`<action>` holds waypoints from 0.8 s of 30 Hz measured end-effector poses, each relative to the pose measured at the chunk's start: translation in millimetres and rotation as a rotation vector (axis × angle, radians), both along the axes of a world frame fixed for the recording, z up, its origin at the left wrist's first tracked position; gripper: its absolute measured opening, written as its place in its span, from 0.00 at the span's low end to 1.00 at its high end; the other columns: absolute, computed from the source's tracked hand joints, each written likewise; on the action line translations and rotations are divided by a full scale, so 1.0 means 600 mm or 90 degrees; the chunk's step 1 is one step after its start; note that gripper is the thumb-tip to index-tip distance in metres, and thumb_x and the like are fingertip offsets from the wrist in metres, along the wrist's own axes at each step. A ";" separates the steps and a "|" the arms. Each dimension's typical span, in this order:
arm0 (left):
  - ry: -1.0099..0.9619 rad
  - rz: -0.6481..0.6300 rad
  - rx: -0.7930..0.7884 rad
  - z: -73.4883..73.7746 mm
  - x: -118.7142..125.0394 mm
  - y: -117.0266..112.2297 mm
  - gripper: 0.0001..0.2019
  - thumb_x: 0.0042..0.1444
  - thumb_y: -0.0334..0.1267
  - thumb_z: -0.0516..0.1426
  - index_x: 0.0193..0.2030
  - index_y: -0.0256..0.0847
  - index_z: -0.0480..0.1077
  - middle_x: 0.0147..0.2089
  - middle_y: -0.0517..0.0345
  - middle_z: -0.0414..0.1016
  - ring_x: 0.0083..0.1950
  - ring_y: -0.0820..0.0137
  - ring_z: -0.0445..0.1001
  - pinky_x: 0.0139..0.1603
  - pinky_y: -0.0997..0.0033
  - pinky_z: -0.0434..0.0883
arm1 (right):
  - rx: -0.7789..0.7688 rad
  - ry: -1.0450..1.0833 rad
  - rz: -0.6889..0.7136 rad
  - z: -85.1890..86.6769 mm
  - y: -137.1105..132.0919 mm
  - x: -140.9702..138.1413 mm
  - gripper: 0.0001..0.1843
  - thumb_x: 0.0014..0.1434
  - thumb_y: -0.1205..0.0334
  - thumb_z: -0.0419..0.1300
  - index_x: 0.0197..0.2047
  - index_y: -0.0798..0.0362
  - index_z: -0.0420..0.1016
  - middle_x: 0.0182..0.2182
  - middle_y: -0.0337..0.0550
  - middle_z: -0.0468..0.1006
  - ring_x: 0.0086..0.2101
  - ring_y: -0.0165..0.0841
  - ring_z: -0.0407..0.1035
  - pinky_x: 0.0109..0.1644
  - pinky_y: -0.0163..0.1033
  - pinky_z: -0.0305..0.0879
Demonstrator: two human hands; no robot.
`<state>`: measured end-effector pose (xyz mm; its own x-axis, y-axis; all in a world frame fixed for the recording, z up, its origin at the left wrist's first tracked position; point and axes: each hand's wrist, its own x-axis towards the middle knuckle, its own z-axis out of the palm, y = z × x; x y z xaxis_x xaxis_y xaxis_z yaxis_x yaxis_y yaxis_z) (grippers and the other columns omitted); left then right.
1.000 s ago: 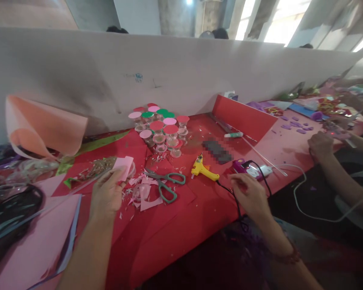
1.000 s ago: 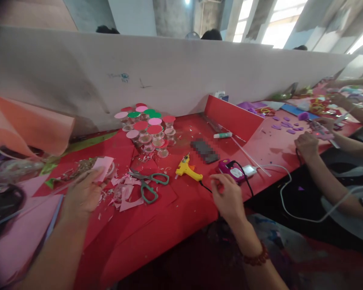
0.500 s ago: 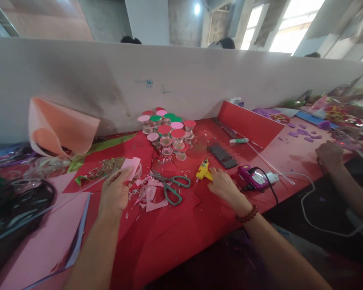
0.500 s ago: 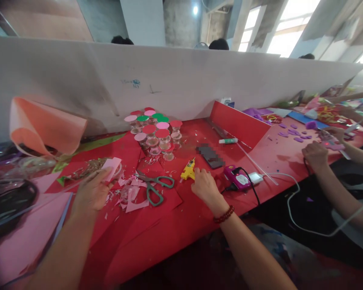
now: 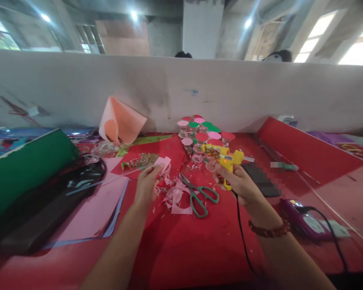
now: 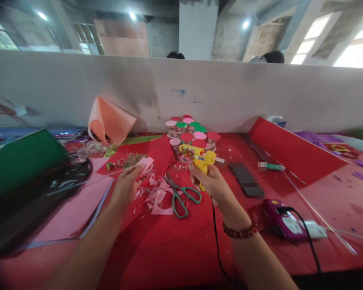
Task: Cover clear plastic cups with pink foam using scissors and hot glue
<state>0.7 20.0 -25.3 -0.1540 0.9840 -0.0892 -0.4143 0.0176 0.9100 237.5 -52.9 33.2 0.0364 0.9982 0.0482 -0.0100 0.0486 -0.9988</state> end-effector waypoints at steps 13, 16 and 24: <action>0.195 0.016 0.081 0.002 0.007 -0.010 0.08 0.44 0.42 0.66 0.27 0.39 0.78 0.29 0.60 0.76 0.32 0.72 0.69 0.40 0.72 0.65 | -0.056 0.023 0.135 -0.099 0.016 -0.041 0.29 0.54 0.34 0.58 0.32 0.56 0.70 0.14 0.30 0.61 0.13 0.21 0.54 0.16 0.28 0.50; 0.199 0.006 0.079 0.001 0.009 -0.012 0.08 0.44 0.42 0.66 0.29 0.40 0.79 0.31 0.58 0.78 0.35 0.71 0.71 0.44 0.70 0.65 | -0.059 -0.003 0.142 -0.101 0.015 -0.043 0.31 0.53 0.32 0.57 0.31 0.55 0.70 0.14 0.30 0.61 0.13 0.21 0.54 0.17 0.29 0.52; 0.204 -0.015 0.076 0.009 0.011 -0.018 0.09 0.43 0.43 0.67 0.28 0.40 0.78 0.32 0.58 0.77 0.36 0.70 0.70 0.45 0.69 0.65 | -0.039 -0.014 0.131 -0.117 0.016 -0.038 0.28 0.55 0.34 0.56 0.28 0.54 0.66 0.14 0.30 0.61 0.14 0.21 0.54 0.17 0.29 0.50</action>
<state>7.4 9.1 -19.9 -0.1326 0.9882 0.0764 -0.1074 -0.0910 0.9900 214.4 -43.3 -37.0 -0.1695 0.9854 -0.0137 0.0076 -0.0126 -0.9999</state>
